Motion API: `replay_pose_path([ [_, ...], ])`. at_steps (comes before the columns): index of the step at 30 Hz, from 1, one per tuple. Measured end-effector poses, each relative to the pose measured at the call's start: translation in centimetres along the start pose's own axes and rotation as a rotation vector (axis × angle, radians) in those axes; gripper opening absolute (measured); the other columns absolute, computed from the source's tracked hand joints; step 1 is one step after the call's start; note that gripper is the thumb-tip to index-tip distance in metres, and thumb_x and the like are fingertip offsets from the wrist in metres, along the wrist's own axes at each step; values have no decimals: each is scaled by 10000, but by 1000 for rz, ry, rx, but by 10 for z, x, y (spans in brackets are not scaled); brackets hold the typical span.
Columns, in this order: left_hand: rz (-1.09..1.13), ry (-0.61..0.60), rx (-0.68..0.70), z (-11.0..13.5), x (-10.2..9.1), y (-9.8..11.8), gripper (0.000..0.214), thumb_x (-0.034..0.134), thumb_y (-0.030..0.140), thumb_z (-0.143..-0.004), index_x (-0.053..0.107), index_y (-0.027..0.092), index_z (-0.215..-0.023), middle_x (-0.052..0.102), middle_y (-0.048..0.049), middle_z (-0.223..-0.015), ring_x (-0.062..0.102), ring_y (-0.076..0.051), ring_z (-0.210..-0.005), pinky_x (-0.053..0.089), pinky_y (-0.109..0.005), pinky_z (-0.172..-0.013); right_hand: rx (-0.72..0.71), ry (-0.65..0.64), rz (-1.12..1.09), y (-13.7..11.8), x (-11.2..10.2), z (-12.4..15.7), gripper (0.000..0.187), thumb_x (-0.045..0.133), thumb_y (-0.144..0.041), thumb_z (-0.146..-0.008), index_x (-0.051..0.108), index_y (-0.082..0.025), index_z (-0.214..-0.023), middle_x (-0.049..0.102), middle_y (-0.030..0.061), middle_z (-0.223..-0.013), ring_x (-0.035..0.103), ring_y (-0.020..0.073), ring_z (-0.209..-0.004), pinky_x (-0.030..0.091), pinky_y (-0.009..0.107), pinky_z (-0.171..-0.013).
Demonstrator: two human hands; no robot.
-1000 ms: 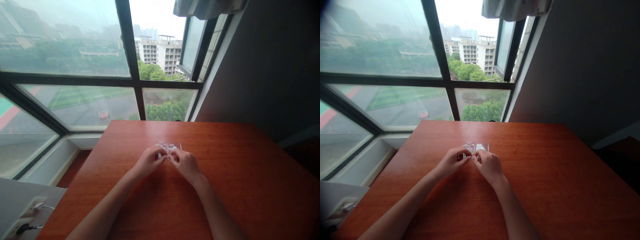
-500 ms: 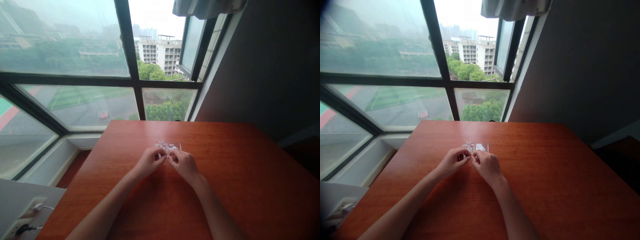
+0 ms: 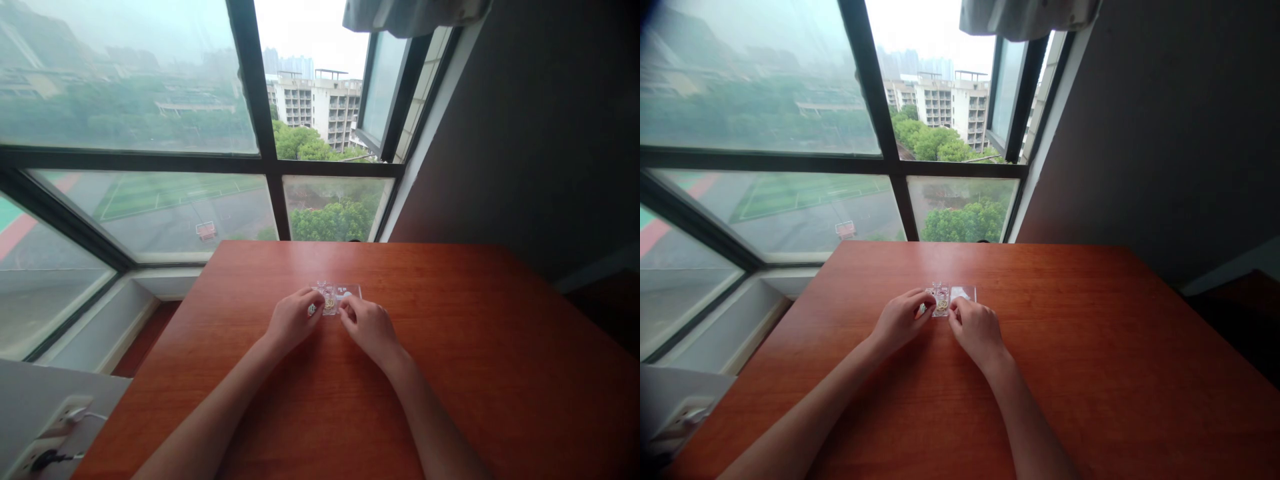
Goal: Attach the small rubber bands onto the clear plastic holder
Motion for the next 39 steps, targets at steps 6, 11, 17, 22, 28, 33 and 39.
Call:
replay_pose_path([
  [6, 24, 12, -4, 0, -3, -3, 105, 520, 213, -847, 624, 215, -834, 633, -6, -826, 548, -127, -669, 381, -220, -617, 17, 0, 13, 1, 0, 0, 117, 518, -284, -889, 631, -256, -904, 693, -17, -770, 629, 150, -711, 323, 229, -602],
  [11, 70, 60, -41, -4, -11, -11, 177, 538, 319, -871, 639, 218, -976, 639, -39, -939, 587, -170, -811, 440, -263, -716, 89, 33, 12, 12, 1, -2, 164, 501, -264, -890, 626, -245, -995, 690, 9, -845, 619, 163, -770, 346, 244, -638],
  [17, 108, -27, -28, -8, -6, -35, 598, 655, 477, -780, 508, 173, -1274, 558, -143, -1225, 547, -274, -1096, 439, -405, -946, 154, 127, 138, 28, 0, -6, 243, 532, -293, -870, 625, -200, -1074, 620, 98, -1035, 534, 230, -996, 397, 303, -819],
  [22, 72, -110, 0, -6, -1, -43, 732, 719, 474, -716, 454, 182, -1332, 524, -151, -1311, 500, -308, -1181, 408, -437, -995, 168, 109, 222, 32, 8, -4, 310, 513, -405, -891, 637, -206, -1094, 537, 143, -1251, 457, 291, -1154, 382, 395, -906],
  [28, 46, -117, -13, -5, -2, -40, 709, 758, 368, -678, 483, 202, -1310, 530, -125, -1313, 496, -308, -1193, 408, -425, -996, 124, 106, 111, 34, 16, -7, 405, 516, -380, -878, 579, -134, -1194, 496, 172, -1324, 422, 291, -1239, 365, 408, -1005],
  [33, 39, -92, -19, -4, 1, -38, 707, 773, 365, -661, 492, 197, -1288, 543, -119, -1287, 511, -302, -1167, 417, -421, -984, 27, 177, -127, 30, 17, -7, 547, 548, -375, -853, 430, -128, -1327, 524, 146, -1308, 459, 256, -1224, 375, 382, -1041],
  [39, 47, -68, 14, -2, 7, -34, 700, 755, 403, -686, 478, 207, -1299, 539, -120, -1288, 510, -298, -1166, 417, -427, -984, -130, 101, -239, 13, 25, -1, 670, 574, -344, -846, 277, -182, -1425, 502, 123, -1340, 483, 231, -1218, 400, 382, -1038],
])
Point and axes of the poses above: each hand's wrist, its own z-axis away from the middle knuckle, its own x-axis out of the palm, y = z × x, the point moved 1 cm from there along -z, towards the middle knuckle
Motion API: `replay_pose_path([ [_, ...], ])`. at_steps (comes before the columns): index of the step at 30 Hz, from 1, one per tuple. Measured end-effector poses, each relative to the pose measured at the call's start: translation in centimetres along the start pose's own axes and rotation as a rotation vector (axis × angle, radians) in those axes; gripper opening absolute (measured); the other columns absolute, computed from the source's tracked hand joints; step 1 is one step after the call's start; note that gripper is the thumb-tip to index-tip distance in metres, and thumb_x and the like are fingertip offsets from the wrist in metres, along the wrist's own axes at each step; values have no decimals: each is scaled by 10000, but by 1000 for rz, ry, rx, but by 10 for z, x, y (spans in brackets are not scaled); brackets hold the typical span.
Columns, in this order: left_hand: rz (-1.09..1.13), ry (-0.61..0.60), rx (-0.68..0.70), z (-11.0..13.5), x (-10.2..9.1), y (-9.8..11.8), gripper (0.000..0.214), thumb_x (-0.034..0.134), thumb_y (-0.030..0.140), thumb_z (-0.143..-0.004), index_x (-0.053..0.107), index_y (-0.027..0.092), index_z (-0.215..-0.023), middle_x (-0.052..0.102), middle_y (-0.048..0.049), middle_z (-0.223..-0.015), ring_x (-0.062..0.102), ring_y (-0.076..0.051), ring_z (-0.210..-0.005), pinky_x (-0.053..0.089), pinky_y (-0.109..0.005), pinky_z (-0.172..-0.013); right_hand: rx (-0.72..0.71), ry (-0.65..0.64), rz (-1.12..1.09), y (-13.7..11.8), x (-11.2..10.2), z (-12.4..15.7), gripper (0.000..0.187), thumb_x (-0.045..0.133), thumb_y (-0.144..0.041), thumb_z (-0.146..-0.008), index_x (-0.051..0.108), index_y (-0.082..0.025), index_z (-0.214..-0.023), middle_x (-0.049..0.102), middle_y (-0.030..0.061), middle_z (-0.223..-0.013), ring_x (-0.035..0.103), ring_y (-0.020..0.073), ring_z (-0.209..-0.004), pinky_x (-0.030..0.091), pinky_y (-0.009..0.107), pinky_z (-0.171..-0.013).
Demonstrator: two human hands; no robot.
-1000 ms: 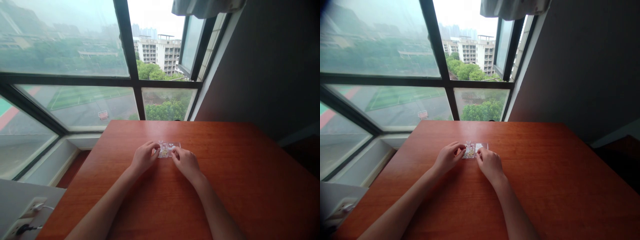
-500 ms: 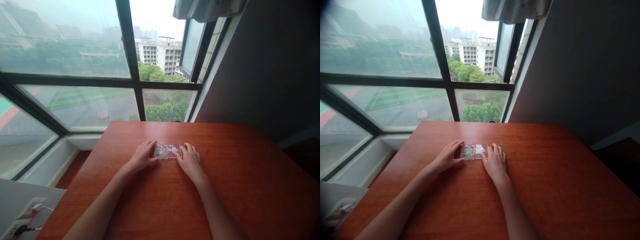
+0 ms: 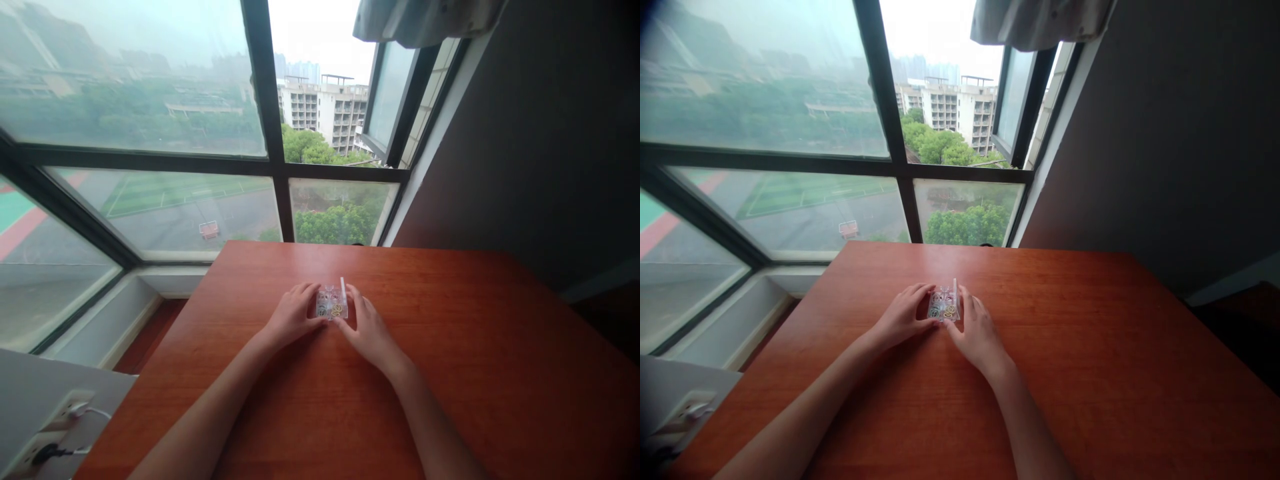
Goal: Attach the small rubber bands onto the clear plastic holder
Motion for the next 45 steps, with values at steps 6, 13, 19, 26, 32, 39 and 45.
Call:
replay_pose_path([
  [6, -11, -3, 7, 0, 2, 1, 691, 749, 404, -693, 470, 220, -1297, 524, -111, -1308, 501, -296, -1185, 421, -432, -990, -82, -30, 82, -1, 1, 0, 517, 530, -260, -860, 411, -192, -1359, 506, 108, -1316, 467, 257, -1215, 394, 435, -1050],
  [13, -25, 1, 7, 0, 2, 1, 700, 750, 403, -690, 462, 219, -1301, 531, -109, -1296, 510, -294, -1169, 428, -430, -980, -68, -24, 97, 1, 0, -1, 450, 517, -254, -868, 491, -207, -1315, 482, 110, -1330, 466, 254, -1219, 413, 425, -1039],
  [19, -45, -10, 36, 1, 4, 5, 676, 721, 413, -721, 450, 200, -1302, 526, -115, -1298, 503, -288, -1174, 427, -419, -981, -84, -18, 101, -4, 0, 0, 430, 600, -267, -826, 570, -226, -1253, 461, 109, -1355, 480, 257, -1187, 428, 418, -1017],
  [26, -46, -19, 33, 1, 9, 8, 770, 700, 477, -729, 388, 179, -1367, 517, -137, -1315, 504, -299, -1175, 426, -436, -981, -96, 35, 81, -8, -2, 0, 355, 627, -233, -808, 640, -224, -1162, 508, 92, -1305, 519, 239, -1085, 456, 395, -980],
  [32, -36, -25, 35, 0, 6, 11, 740, 712, 461, -718, 420, 197, -1345, 538, -126, -1281, 524, -296, -1141, 437, -432, -958, -101, 9, 79, -5, -3, -2, 341, 626, -244, -816, 646, -241, -1156, 517, 80, -1310, 499, 246, -1131, 448, 415, -990],
  [39, -15, -47, 65, 1, 4, 9, 711, 703, 453, -731, 423, 215, -1339, 519, -117, -1315, 503, -291, -1185, 423, -425, -986, -99, -24, 61, -1, -2, -2, 354, 624, -238, -815, 636, -245, -1169, 513, 77, -1320, 492, 238, -1167, 431, 410, -1017],
  [45, -7, -59, 80, 1, 1, 8, 717, 721, 428, -719, 424, 222, -1338, 521, -110, -1317, 498, -291, -1195, 418, -421, -991, -99, -24, 32, 4, 1, -2, 380, 643, -241, -797, 631, -236, -1177, 394, 97, -1442, 390, 255, -1302, 371, 434, -1076],
])
Point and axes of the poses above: each hand's wrist, its own z-axis away from the middle knuckle, its own x-axis out of the palm, y = z × x, the point moved 1 cm from there along -z, towards the middle knuckle
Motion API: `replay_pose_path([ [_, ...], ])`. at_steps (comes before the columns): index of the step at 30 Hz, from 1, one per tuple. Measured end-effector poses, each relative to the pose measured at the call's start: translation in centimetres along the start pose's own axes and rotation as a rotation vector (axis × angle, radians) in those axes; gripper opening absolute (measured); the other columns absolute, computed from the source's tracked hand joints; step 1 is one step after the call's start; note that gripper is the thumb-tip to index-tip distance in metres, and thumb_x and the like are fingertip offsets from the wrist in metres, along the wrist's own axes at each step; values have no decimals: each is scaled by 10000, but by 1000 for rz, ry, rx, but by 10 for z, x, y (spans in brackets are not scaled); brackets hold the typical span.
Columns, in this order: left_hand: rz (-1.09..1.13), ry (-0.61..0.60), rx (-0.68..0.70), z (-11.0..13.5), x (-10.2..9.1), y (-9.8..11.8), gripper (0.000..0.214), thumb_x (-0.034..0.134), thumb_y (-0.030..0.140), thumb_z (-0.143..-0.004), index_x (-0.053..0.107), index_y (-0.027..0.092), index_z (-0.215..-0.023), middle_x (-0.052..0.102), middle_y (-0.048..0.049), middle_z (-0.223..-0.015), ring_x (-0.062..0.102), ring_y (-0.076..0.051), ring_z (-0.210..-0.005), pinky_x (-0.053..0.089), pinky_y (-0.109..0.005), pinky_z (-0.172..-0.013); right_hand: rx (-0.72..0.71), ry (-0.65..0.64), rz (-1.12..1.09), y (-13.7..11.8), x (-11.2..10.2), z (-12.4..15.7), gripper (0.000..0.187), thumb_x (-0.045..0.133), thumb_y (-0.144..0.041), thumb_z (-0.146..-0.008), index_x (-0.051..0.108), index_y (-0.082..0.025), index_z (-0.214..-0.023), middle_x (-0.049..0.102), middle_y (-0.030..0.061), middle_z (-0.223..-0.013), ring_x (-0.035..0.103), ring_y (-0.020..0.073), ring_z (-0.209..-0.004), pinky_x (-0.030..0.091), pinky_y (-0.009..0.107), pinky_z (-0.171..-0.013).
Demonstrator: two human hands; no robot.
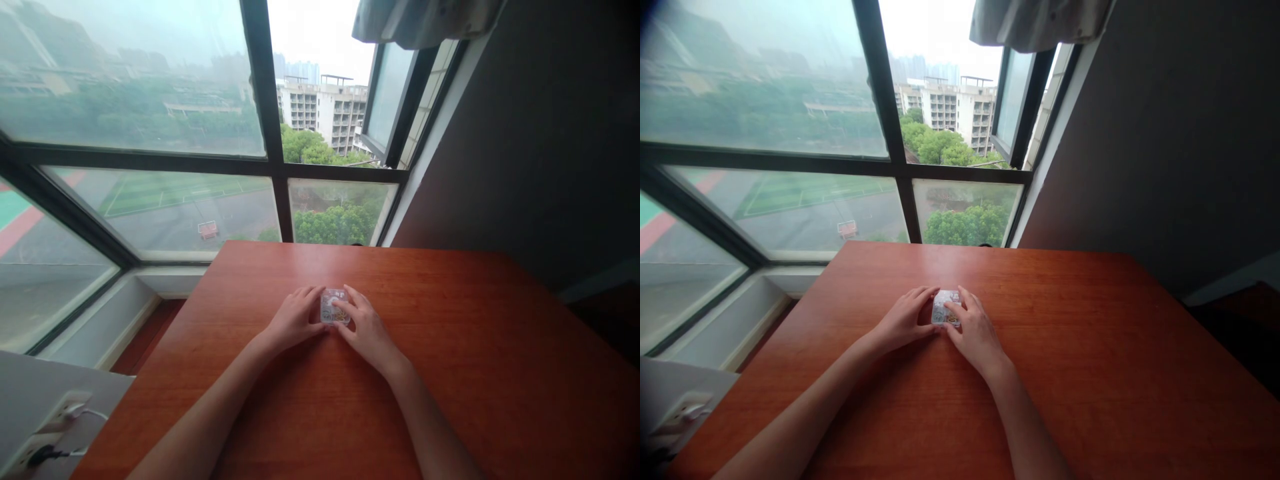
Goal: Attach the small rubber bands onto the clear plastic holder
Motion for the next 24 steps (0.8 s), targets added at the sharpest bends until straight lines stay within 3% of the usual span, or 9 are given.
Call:
replay_pose_path([
  [5, 53, -33, 38, 0, -5, 0, 726, 723, 465, -713, 424, 233, -1333, 536, -103, -1303, 504, -277, -1188, 413, -408, -995, -6, -37, -36, 0, -3, 0, 437, 642, -224, -792, 585, -244, -1225, 390, 110, -1448, 371, 248, -1326, 347, 443, -1088],
  [12, 64, -80, 24, 2, -9, 4, 694, 722, 391, -717, 425, 255, -1329, 559, -78, -1294, 512, -270, -1181, 401, -409, -1000, -41, -88, -33, -4, -11, 1, 407, 641, -219, -797, 589, -240, -1200, 381, 107, -1457, 323, 243, -1359, 327, 458, -1100],
  [24, 32, -97, 10, 1, -8, 8, 696, 711, 464, -722, 425, 264, -1324, 558, -71, -1295, 495, -274, -1176, 386, -417, -986, -121, -110, 8, -10, -17, 0, 419, 658, -215, -808, 621, -288, -1219, 453, 82, -1373, 403, 232, -1268, 367, 423, -1067],
])
Point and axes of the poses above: each hand's wrist, its own z-axis away from the middle knuckle, its own x-axis out of the palm, y = z × x, the point moved 1 cm from there along -z, towards the middle knuckle
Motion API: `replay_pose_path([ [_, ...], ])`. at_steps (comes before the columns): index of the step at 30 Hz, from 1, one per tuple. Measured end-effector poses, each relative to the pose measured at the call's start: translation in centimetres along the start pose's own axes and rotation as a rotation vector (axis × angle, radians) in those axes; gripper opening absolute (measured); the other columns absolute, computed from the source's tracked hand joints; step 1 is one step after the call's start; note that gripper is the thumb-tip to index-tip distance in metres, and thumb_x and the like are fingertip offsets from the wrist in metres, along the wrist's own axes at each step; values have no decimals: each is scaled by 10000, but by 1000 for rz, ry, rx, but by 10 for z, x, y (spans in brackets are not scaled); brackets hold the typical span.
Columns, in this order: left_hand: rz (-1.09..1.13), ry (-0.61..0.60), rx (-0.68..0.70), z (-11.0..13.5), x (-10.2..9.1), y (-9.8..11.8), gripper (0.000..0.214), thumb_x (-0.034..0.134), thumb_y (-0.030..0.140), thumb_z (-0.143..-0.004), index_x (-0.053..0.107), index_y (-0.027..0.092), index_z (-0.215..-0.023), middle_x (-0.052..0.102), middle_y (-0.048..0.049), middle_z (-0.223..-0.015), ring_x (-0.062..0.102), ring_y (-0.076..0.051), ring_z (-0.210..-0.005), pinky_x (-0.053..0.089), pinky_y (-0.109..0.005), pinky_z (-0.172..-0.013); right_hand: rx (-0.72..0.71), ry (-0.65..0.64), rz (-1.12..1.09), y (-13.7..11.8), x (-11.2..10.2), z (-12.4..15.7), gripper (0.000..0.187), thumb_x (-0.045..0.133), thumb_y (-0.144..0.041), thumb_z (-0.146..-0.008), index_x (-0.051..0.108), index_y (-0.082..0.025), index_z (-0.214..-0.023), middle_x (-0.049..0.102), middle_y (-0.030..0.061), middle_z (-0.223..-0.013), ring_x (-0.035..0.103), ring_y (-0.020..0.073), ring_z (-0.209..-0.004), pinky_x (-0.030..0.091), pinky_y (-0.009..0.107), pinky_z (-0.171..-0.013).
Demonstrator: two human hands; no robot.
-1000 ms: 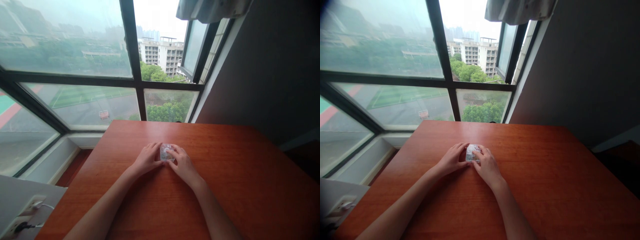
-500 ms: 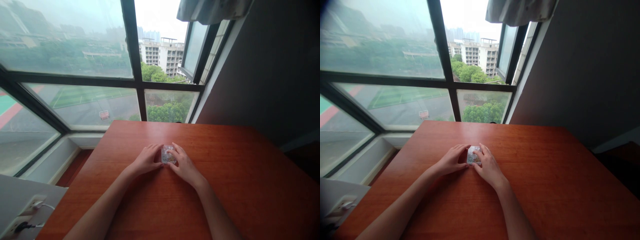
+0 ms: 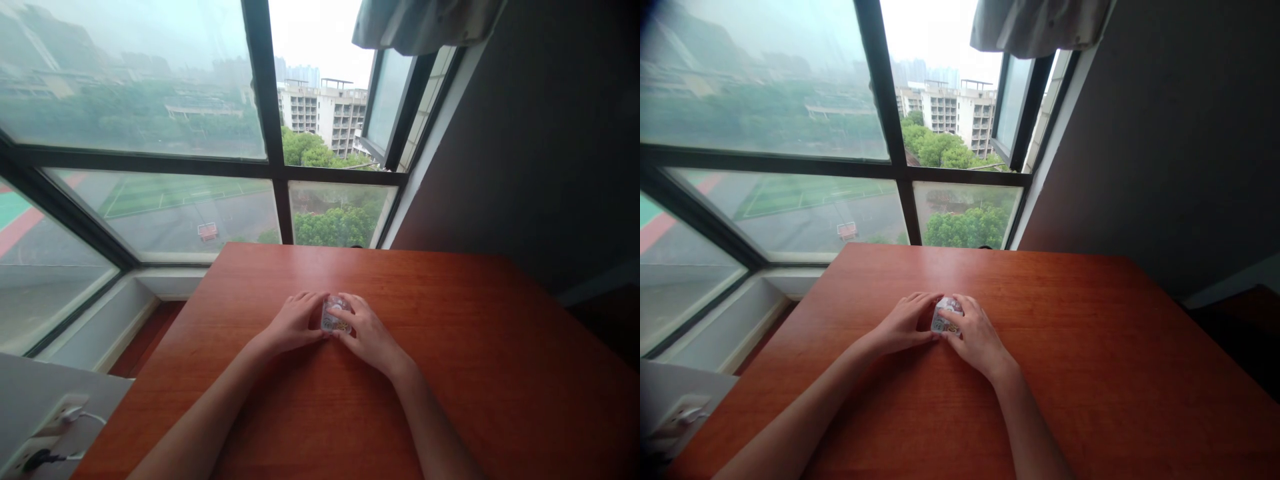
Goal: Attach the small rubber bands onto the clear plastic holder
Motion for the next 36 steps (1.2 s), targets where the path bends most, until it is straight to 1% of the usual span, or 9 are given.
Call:
replay_pose_path([
  [9, 0, -4, -2, 0, -2, 3, 662, 726, 463, -705, 472, 282, -1289, 577, -61, -1268, 503, -274, -1158, 391, -408, -975, -11, -17, 65, -4, -4, 0, 382, 643, -236, -826, 629, -310, -1200, 483, 80, -1343, 430, 247, -1230, 397, 441, -1030],
  [13, 8, 5, 0, 0, -2, 3, 682, 724, 487, -701, 470, 287, -1301, 571, -64, -1274, 499, -276, -1164, 390, -409, -981, -7, -5, 55, -3, -2, 0, 406, 665, -208, -800, 634, -304, -1192, 480, 80, -1345, 429, 249, -1233, 397, 443, -1033],
  [17, 21, -29, 11, 0, -3, -1, 741, 745, 500, -674, 456, 287, -1322, 558, -73, -1293, 488, -287, -1183, 378, -419, -994, 5, -6, 25, -2, 0, 0, 417, 673, -185, -783, 638, -295, -1184, 479, 78, -1349, 428, 244, -1245, 386, 443, -1048],
  [21, 16, -19, 16, 0, -2, -4, 690, 729, 478, -708, 459, 284, -1313, 559, -61, -1294, 492, -268, -1183, 380, -404, -992, 19, -18, -15, 1, -1, 0, 524, 670, -181, -779, 564, -286, -1282, 482, 81, -1361, 424, 234, -1262, 370, 435, -1069],
  [24, 13, -4, 12, -1, -1, -3, 673, 741, 478, -694, 482, 279, -1282, 572, -57, -1269, 506, -260, -1165, 394, -390, -973, 34, -24, -55, 4, 0, 0, 608, 663, -181, -772, 496, -279, -1348, 484, 85, -1369, 428, 230, -1271, 363, 438, -1078],
  [30, 17, -5, -15, -3, 1, -2, 674, 749, 497, -674, 503, 271, -1259, 585, -68, -1240, 520, -268, -1137, 406, -388, -945, 41, -27, -85, 10, 5, 2, 618, 610, -188, -795, 445, -281, -1382, 441, 77, -1424, 383, 225, -1325, 332, 448, -1106],
  [32, 17, 25, -28, -4, 4, -2, 676, 735, 503, -691, 492, 263, -1274, 582, -76, -1245, 522, -269, -1133, 403, -393, -954, 55, -4, -57, 13, 11, 2, 618, 574, -196, -819, 401, -271, -1408, 374, 81, -1473, 332, 229, -1361, 322, 451, -1113],
  [34, 3, 77, -60, -5, 8, -3, 667, 719, 494, -713, 483, 250, -1287, 575, -88, -1255, 520, -275, -1138, 398, -404, -968, 101, 53, -7, 16, 17, 2, 629, 550, -223, -836, 350, -230, -1433, 317, 108, -1501, 301, 244, -1378, 327, 456, -1108],
  [36, -21, 134, -101, -6, 12, -3, 655, 701, 491, -732, 481, 233, -1291, 565, -98, -1267, 513, -284, -1147, 395, -413, -976, 173, 130, 65, 19, 24, 3, 653, 549, -261, -840, 315, -172, -1444, 353, 150, -1471, 335, 272, -1355, 344, 478, -1089],
])
Point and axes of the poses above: each hand's wrist, its own z-axis away from the middle knuckle, its own x-axis out of the palm, y = z × x, the point moved 1 cm from there along -z, towards the middle knuckle
